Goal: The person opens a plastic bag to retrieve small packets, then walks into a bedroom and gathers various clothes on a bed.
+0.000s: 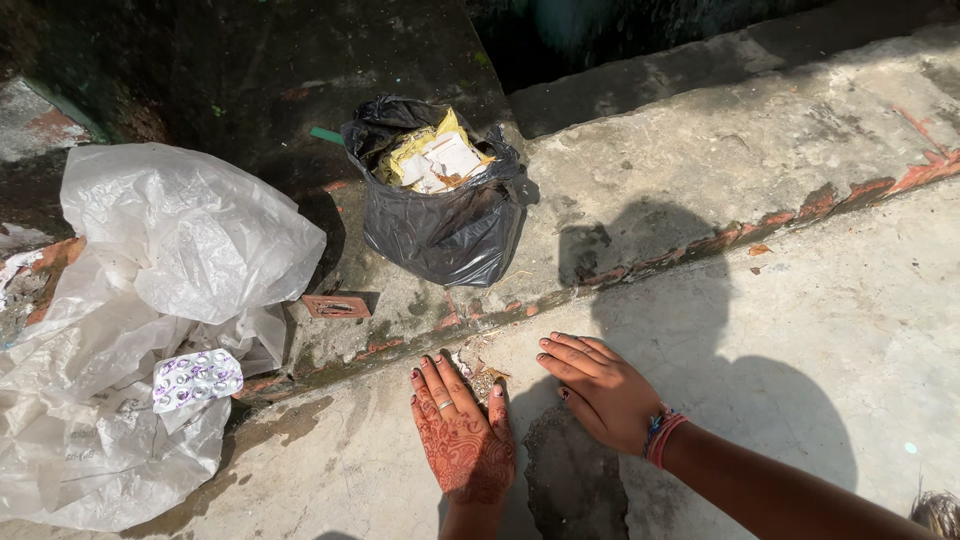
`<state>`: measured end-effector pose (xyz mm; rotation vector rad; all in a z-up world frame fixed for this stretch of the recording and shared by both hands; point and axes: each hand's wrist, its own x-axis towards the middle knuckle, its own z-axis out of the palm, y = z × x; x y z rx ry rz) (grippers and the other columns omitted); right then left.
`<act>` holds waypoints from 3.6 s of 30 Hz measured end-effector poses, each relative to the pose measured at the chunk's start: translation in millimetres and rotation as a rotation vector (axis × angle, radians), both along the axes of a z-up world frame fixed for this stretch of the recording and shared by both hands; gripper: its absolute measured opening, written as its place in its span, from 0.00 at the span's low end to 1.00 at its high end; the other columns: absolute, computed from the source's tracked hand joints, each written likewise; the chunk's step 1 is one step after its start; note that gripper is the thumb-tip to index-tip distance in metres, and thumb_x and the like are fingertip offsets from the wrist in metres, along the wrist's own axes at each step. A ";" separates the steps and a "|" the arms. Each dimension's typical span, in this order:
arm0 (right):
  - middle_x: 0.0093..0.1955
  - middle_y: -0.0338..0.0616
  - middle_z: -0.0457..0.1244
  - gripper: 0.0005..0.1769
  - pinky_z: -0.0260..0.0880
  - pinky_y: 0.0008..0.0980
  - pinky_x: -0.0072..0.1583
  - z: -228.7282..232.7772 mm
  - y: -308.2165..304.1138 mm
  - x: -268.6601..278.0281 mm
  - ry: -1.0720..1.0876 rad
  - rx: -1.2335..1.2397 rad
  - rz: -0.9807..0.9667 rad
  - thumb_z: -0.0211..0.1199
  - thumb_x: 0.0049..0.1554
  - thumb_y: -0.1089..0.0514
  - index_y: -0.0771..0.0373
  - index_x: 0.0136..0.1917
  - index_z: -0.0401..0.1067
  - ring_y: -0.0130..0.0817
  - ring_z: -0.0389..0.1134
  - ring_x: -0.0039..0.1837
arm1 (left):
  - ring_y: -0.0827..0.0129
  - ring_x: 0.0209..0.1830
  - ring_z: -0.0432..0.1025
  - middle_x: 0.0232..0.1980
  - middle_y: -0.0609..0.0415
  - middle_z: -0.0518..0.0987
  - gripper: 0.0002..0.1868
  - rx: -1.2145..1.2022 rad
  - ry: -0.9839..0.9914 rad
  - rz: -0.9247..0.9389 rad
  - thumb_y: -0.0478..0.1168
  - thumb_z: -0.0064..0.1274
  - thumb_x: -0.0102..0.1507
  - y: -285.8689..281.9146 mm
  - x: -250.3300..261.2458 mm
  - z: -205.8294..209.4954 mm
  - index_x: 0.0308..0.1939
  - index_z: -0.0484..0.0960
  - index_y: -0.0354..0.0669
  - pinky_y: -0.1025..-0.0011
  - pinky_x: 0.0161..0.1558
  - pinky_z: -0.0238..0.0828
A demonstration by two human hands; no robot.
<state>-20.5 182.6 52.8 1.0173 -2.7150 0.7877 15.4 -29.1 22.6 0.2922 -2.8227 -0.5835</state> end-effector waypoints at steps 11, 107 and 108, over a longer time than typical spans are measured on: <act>0.77 0.50 0.57 0.26 0.47 0.48 0.77 -3.9 -0.1 -0.5 -0.013 0.021 -0.010 0.54 0.61 0.58 0.63 0.72 0.67 0.45 0.53 0.80 | 0.46 0.78 0.51 0.78 0.39 0.58 0.31 0.032 0.008 -0.595 0.45 0.41 0.71 -18.6 -19.6 -2.1 0.76 0.57 0.36 0.55 0.73 0.49; 0.50 0.44 0.65 0.16 0.66 0.45 0.59 108.9 -15.8 -40.0 0.147 0.185 -0.240 0.59 0.60 0.55 0.60 0.60 0.67 0.42 0.68 0.56 | 0.71 0.52 0.83 0.54 0.47 0.90 0.15 0.586 -0.492 0.006 0.32 0.50 0.64 -19.3 -65.8 -130.5 0.52 0.88 0.39 0.74 0.58 0.82; 0.46 0.44 0.65 0.12 0.68 0.44 0.55 123.7 -27.4 -48.7 0.291 -0.009 -0.363 0.61 0.58 0.57 0.59 0.55 0.68 0.44 0.69 0.51 | 0.69 0.53 0.81 0.56 0.44 0.87 0.14 0.874 -0.468 -0.120 0.28 0.51 0.63 -26.9 -68.3 -105.7 0.52 0.84 0.33 0.71 0.58 0.82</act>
